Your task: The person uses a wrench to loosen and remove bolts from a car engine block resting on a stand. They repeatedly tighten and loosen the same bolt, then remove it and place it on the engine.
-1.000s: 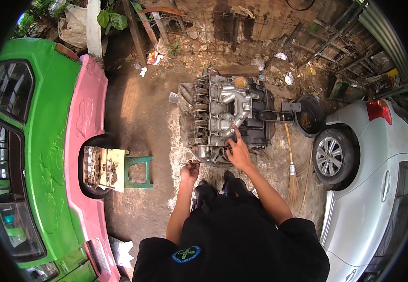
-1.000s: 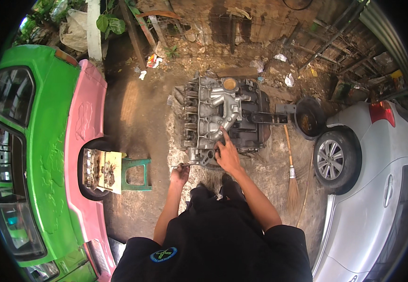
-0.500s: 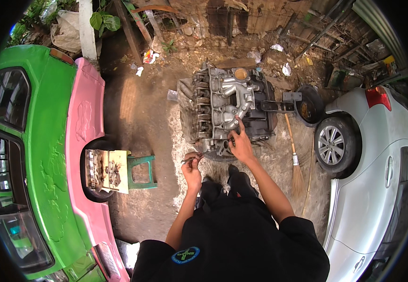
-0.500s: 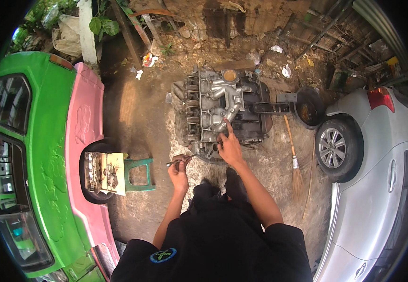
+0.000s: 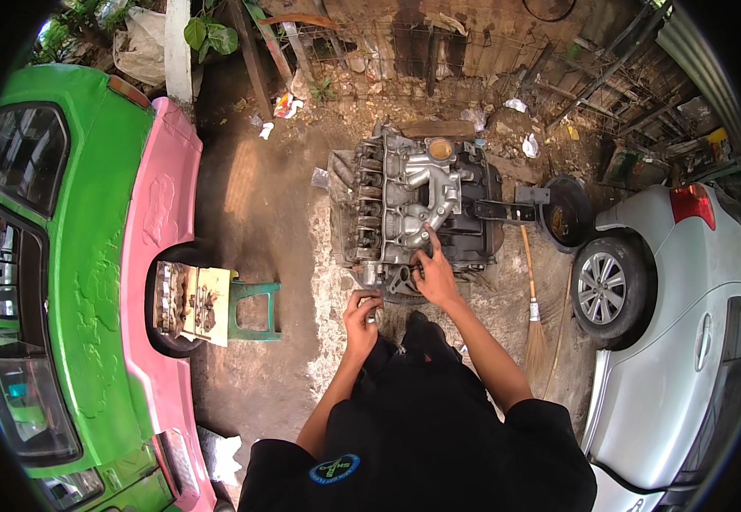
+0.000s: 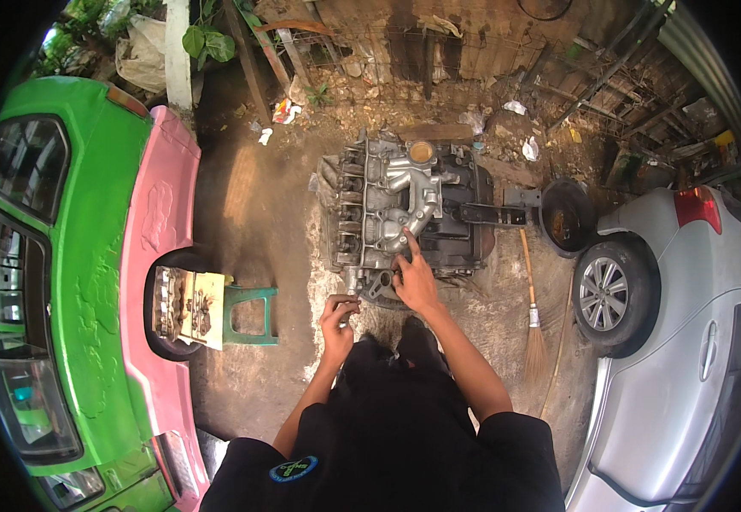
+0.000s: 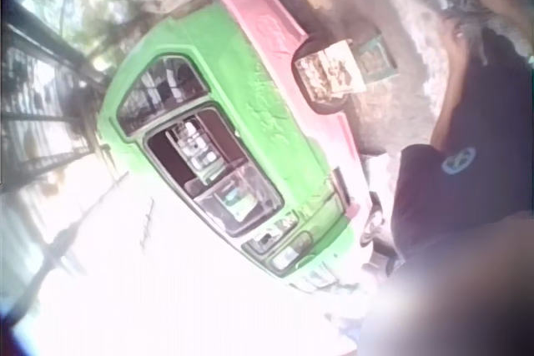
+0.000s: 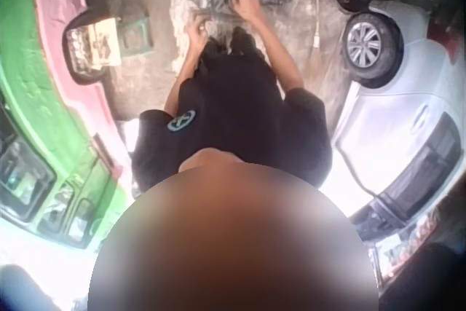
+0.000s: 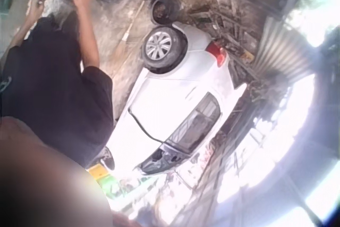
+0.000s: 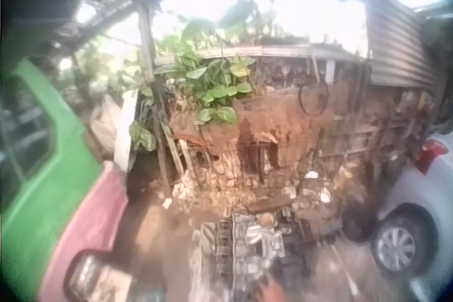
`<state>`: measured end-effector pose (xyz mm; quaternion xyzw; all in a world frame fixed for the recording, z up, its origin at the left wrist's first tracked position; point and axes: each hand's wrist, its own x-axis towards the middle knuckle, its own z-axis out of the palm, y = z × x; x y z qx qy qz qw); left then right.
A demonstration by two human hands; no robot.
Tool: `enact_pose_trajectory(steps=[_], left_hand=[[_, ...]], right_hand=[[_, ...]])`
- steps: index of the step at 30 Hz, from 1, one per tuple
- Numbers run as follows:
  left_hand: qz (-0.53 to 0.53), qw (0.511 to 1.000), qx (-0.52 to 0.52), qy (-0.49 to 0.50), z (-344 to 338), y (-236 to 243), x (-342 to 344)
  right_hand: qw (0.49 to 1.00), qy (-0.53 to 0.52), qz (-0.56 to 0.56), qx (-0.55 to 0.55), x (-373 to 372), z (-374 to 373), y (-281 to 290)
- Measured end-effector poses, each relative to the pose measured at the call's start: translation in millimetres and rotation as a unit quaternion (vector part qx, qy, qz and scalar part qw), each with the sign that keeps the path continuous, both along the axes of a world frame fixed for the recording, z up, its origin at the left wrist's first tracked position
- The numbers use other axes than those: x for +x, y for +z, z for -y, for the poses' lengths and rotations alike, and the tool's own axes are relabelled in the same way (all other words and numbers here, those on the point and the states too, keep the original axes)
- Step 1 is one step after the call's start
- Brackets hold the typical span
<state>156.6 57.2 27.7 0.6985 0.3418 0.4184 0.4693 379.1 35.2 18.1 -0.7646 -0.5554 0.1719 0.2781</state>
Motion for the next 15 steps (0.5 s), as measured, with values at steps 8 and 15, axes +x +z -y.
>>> enact_pose_trajectory(steps=[8,15], left_hand=[[-0.060,0.996,0.066,0.006,14,-3,5],[-0.084,0.988,0.126,0.007,12,-12,9]], right_hand=[[0.998,0.056,0.021,0.008,15,5,0],[0.996,0.084,0.027,0.028,25,6,-9]])
